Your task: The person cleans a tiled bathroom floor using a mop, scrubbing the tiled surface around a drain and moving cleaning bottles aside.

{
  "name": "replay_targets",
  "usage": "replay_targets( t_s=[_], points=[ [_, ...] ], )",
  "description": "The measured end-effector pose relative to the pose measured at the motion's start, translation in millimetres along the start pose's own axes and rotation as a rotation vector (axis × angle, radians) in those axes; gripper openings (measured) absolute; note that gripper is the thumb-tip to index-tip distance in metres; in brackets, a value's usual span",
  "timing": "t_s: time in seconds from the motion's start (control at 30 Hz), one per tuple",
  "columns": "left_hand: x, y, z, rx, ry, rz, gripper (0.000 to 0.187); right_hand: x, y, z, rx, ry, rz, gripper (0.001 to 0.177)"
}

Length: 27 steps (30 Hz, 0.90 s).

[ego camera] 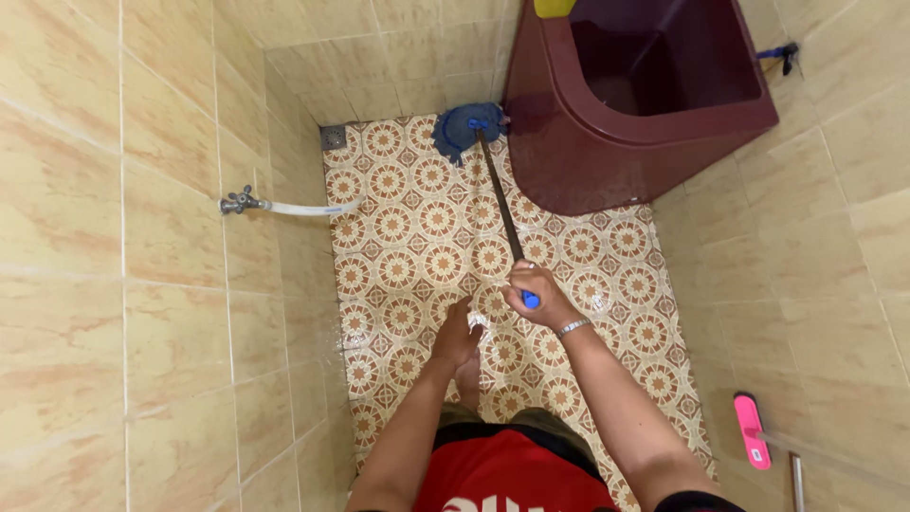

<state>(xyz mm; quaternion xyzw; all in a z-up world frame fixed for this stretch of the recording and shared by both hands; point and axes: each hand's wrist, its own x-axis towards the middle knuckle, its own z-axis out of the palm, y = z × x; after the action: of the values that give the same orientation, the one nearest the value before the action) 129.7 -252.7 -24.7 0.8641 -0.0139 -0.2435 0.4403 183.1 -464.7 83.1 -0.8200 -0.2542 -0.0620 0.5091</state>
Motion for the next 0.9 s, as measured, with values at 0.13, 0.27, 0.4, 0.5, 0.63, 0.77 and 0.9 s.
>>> replay_targets(
  t_s=[0.13, 0.27, 0.4, 0.5, 0.63, 0.77, 0.9],
  points=[
    [5, 3, 19, 0.085, 0.001, 0.084, 0.073, -30, -38, -10, -0.001, 0.001, 0.02, 0.035],
    [8, 30, 40, 0.059, 0.026, 0.194, 0.069, -68, -70, -29, 0.03, -0.029, 0.049, 0.038],
    [-4, 76, 65, 0.105, 0.0, 0.183, 0.073, -121, -94, -51, 0.067, -0.039, 0.021, 0.038],
    [-16, 105, 92, 0.168, 0.051, 0.337, 0.077, -159, -113, -72, 0.076, -0.061, 0.013, 0.035],
    [-27, 122, 140, 0.297, 0.043, 0.49, 0.07, -203, -144, -98, 0.135, -0.049, -0.025, 0.034],
    [-39, 117, 198, 0.151, -0.026, 0.521, 0.022, -241, -161, -122, 0.128, -0.08, -0.014, 0.036],
    [-50, 112, 244, 0.092, -0.008, 0.56, 0.014, -276, -171, -143, 0.095, -0.11, -0.018, 0.035]
  ],
)
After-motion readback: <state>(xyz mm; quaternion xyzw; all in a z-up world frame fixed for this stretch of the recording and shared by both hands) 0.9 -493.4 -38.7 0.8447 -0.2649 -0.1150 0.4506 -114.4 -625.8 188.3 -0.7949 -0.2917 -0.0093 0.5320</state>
